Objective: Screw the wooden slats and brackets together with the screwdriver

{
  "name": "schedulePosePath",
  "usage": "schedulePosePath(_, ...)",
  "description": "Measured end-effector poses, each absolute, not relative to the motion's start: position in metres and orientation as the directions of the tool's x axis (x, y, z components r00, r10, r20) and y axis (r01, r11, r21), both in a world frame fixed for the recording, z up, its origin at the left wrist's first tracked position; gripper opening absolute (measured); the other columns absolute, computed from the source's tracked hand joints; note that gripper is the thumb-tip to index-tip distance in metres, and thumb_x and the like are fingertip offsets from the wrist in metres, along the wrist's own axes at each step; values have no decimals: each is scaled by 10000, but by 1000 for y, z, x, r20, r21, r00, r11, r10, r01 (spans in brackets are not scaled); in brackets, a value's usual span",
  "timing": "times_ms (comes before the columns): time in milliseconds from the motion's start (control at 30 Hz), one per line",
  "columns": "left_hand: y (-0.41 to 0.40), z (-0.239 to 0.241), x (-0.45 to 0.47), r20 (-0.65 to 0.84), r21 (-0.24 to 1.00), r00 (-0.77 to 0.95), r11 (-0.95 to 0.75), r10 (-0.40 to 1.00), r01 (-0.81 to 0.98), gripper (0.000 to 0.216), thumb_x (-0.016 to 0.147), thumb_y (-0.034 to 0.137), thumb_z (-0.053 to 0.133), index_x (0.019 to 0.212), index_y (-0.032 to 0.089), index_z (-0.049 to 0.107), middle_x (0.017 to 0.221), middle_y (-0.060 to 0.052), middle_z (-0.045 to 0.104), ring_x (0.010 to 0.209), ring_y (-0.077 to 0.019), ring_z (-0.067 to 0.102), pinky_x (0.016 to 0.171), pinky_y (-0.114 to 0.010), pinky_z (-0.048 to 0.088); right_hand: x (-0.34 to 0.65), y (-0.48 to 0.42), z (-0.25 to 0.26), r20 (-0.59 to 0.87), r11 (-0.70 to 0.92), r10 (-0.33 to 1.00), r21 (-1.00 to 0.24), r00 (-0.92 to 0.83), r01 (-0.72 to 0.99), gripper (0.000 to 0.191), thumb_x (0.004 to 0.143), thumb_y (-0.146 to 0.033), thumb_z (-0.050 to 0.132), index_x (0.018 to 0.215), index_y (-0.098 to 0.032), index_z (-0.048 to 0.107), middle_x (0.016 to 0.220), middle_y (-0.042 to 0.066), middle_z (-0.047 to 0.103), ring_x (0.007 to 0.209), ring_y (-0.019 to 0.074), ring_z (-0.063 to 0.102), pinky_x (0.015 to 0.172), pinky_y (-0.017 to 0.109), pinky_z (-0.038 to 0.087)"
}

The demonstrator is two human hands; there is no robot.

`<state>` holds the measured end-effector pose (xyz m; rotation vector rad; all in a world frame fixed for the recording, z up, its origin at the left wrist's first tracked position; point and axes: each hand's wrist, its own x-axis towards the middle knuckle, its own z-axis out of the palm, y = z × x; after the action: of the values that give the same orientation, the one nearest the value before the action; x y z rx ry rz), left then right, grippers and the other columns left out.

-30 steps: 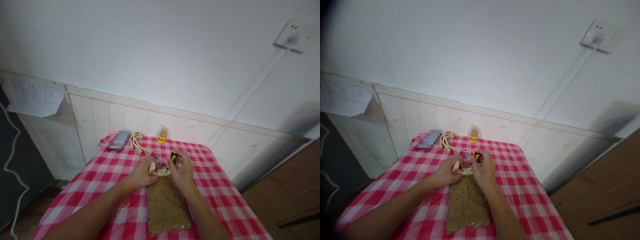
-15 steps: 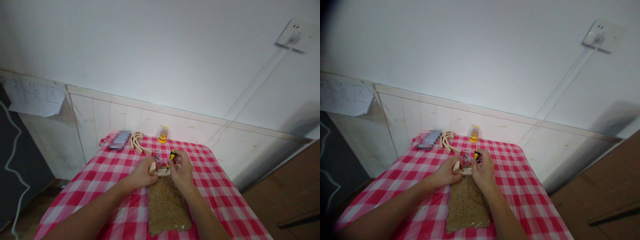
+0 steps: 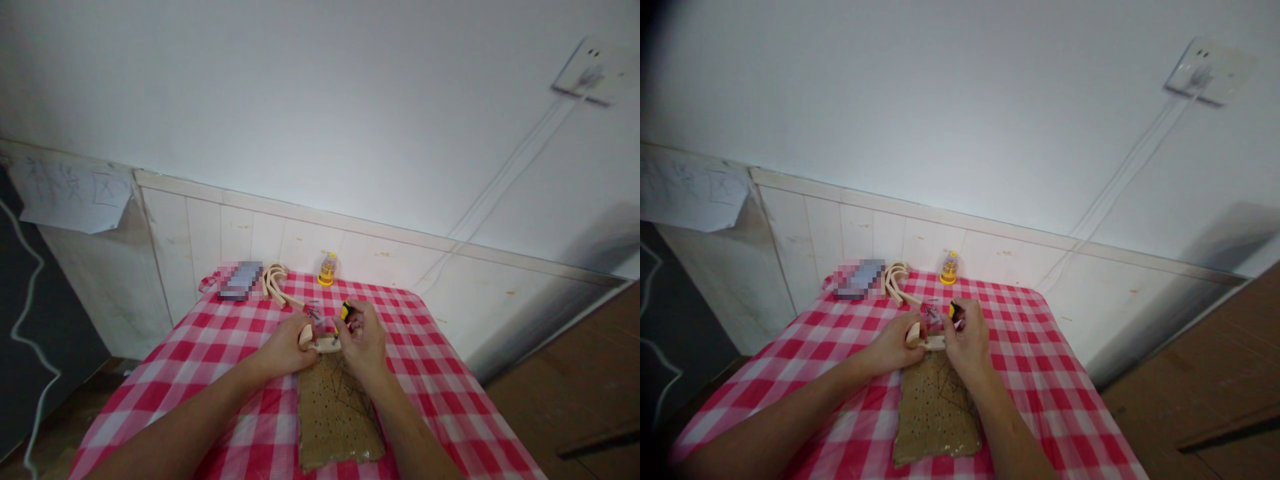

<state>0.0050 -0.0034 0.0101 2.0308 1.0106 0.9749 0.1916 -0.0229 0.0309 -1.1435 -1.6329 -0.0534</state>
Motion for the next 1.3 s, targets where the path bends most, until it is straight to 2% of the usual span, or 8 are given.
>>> schedulePosePath(200,-3,9,5,333,803,410,-483,849,349,191,591,105,583,729,196,488,745,22,522,668,-140,472,621,-253,335,190,-25,30,816,582,576,-439,34,685,337,900,-255,696,1225,-234,607,993,57,682,752,184,667,671,331,593)
schedulePosePath(333,-2,8,5,337,813,414,-483,845,325,196,582,97,589,735,193,511,761,17,542,688,-147,497,631,-255,358,181,-28,28,831,613,542,-490,122,620,385,906,-239,697,1277,-244,593,1066,73,704,794,186,703,700,334,617)
schedulePosePath(533,-3,10,6,341,818,414,-484,844,311,222,568,71,588,751,189,543,752,24,555,686,-144,516,623,-246,366,169,-31,26,805,645,594,-491,21,586,366,935,-290,681,1291,-254,607,1099,87,729,818,194,741,733,340,649)
schedulePosePath(733,-3,9,6,356,820,424,-496,833,285,239,575,62,589,776,186,554,766,23,568,698,-144,531,637,-244,389,171,-30,26,801,659,598,-473,-27,585,393,931,-247,681,1313,-261,592,1127,89,734,852,205,750,760,354,657)
schedulePosePath(1033,0,3,7,337,829,405,-472,850,300,223,588,77,612,777,183,556,762,30,552,681,-138,532,611,-236,378,169,-32,28,707,651,700,-572,-101,499,409,936,-194,629,1335,-281,597,1147,80,749,941,219,759,829,366,646)
schedulePosePath(1300,-3,9,7,343,833,432,-482,834,271,282,583,48,599,834,175,596,790,31,585,674,-127,528,610,-223,389,167,-33,37,675,603,735,-604,-69,521,413,902,-209,667,1310,-264,634,1116,65,749,756,167,714,750,310,627)
